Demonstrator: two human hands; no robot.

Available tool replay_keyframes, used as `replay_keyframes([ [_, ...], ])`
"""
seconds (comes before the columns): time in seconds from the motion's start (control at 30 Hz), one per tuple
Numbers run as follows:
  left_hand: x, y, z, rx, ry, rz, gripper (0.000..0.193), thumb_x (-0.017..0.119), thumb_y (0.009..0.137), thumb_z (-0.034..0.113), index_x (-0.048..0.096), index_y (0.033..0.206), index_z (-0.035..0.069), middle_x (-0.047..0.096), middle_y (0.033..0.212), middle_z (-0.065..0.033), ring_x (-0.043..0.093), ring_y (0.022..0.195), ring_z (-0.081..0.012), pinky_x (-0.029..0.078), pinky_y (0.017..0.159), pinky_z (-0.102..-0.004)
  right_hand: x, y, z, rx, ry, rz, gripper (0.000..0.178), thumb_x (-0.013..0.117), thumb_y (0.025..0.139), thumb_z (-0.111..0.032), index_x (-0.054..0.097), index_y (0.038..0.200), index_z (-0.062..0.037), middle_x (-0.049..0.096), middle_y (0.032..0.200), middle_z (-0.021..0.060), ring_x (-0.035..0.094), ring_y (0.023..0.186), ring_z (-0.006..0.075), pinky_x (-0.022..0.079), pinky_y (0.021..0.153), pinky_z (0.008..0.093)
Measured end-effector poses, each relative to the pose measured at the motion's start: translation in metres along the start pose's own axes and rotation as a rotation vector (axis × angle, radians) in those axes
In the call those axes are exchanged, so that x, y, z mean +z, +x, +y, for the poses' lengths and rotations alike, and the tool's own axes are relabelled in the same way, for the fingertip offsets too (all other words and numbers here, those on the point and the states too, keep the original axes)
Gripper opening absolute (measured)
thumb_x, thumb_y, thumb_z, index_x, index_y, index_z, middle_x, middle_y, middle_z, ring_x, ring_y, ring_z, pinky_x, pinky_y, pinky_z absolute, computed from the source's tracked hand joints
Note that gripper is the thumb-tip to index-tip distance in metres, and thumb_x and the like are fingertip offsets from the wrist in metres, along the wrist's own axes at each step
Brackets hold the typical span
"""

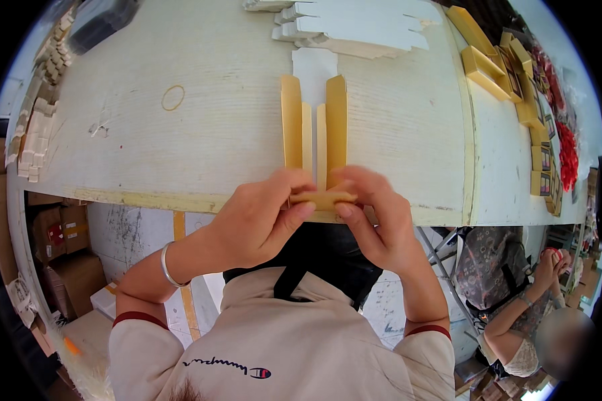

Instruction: The person folds flat cardboard pieces into small rectangular boxes by hand. They repeatedly pick up a piece, fold the sides, and place the finished box on the table.

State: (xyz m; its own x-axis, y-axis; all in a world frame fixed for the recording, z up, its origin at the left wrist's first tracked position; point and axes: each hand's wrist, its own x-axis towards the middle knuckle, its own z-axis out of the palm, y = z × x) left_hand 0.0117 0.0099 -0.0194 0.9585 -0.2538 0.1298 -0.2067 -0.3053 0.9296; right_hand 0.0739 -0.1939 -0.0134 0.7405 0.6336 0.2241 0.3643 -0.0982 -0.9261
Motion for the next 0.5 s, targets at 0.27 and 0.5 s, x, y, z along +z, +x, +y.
replay_keyframes([
  [0.27,0.014,0.005,-0.003,0.198,0.081,0.246,0.028,0.059,0.089,-0.002,0.051,0.115,0.003,0.051,0.121,-0.0178,0.051,0.057,-0.0183,0.047,0.055,-0.0278,0.012,-0.002,0.008,-0.174,-0.257,0.108,0.032,0.066,0.080,0.007,0.058,0.110,0.0051,0.060,0.109,0.0228,0.058,0.066,0.0228,0.049,0.057,0.0299],
  [0.5,0.011,-0.003,0.001,0.416,0.755,0.235,0.023,0.076,0.074,0.001,0.068,0.095,-0.002,0.057,0.107,-0.0112,0.051,0.060,-0.0154,0.046,0.049,-0.0252,0.015,-0.007,0.028,-0.603,-0.722,0.187,0.020,0.069,0.072,0.000,0.064,0.090,0.0076,0.058,0.113,0.0211,0.053,0.064,0.0174,0.045,0.053,0.0287],
])
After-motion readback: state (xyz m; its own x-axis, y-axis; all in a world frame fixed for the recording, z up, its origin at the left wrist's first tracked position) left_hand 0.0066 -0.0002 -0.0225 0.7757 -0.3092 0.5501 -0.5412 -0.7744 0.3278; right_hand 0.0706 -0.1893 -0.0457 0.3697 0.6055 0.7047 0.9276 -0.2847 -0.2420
